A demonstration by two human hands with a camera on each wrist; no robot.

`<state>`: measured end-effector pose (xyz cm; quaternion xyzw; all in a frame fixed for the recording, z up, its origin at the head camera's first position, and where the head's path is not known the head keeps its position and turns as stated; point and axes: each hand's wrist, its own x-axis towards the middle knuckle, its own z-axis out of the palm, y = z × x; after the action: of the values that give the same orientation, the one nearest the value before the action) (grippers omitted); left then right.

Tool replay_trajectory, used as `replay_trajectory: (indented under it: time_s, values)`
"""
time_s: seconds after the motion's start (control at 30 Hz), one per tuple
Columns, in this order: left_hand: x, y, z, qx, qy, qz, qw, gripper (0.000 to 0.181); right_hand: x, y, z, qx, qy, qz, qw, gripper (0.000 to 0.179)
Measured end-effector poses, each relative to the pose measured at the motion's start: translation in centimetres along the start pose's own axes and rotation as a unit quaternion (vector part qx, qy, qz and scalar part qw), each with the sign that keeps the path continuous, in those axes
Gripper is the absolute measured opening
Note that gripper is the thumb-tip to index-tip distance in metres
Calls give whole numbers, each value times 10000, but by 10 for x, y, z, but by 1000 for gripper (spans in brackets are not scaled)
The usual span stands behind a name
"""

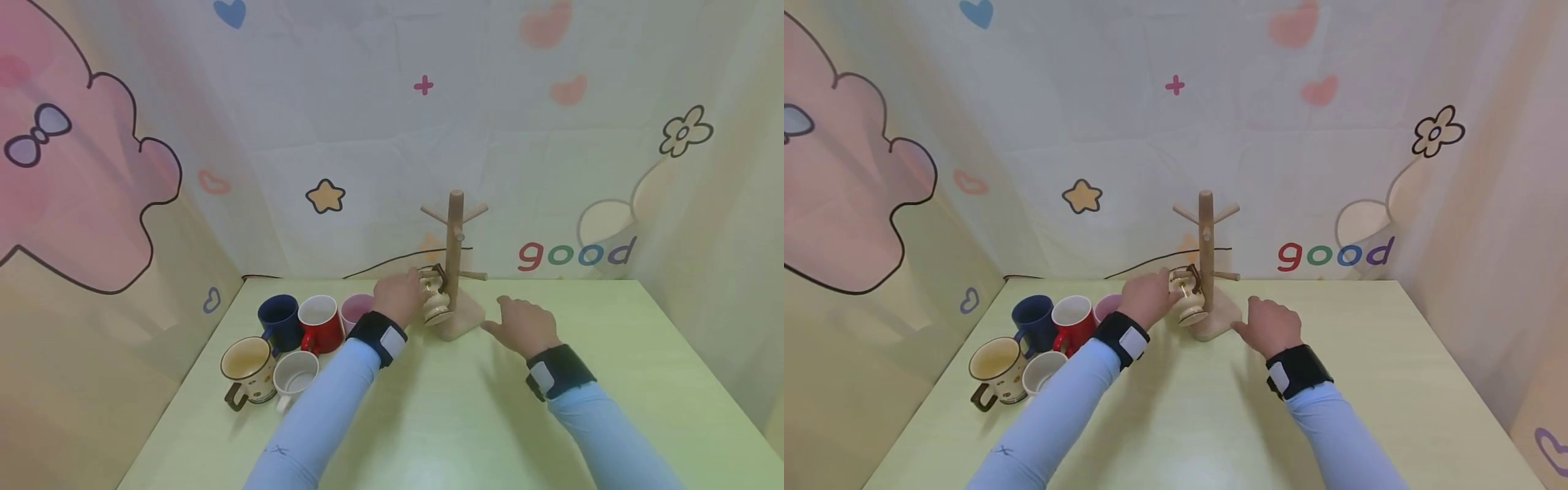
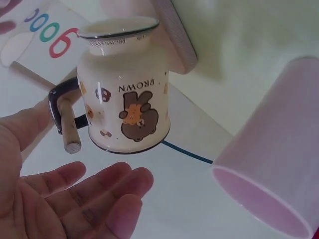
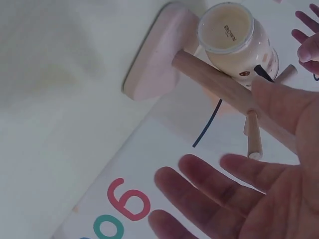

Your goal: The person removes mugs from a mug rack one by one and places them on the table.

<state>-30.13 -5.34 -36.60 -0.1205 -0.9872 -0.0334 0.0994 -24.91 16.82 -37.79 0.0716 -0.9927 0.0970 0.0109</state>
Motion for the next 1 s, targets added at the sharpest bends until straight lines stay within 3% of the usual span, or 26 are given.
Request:
replay_trajectory:
  time_s: [0.2, 0.33, 0.47, 0.63, 1.0]
  values:
    - [18, 4, 1, 85, 85, -8, 9999, 35, 27, -5, -10, 34, 362, 7, 9993, 62]
    - [25, 7, -1, 172, 19, 32, 9998, 30, 40, -9, -11, -28, 400, 0, 9992, 49]
    - [26, 9, -3, 426, 80, 192, 9989, 21, 47, -13, -10, -178, 634, -85, 9978, 31]
    - [27, 7, -1, 689, 228, 321, 9968, 15, 54, -15, -9, -308, 991, -133, 9945, 24]
    - [26, 14, 7, 673, 338, 333, 9966, 14, 62, -8, -7, -65, 1021, 99, 9947, 18]
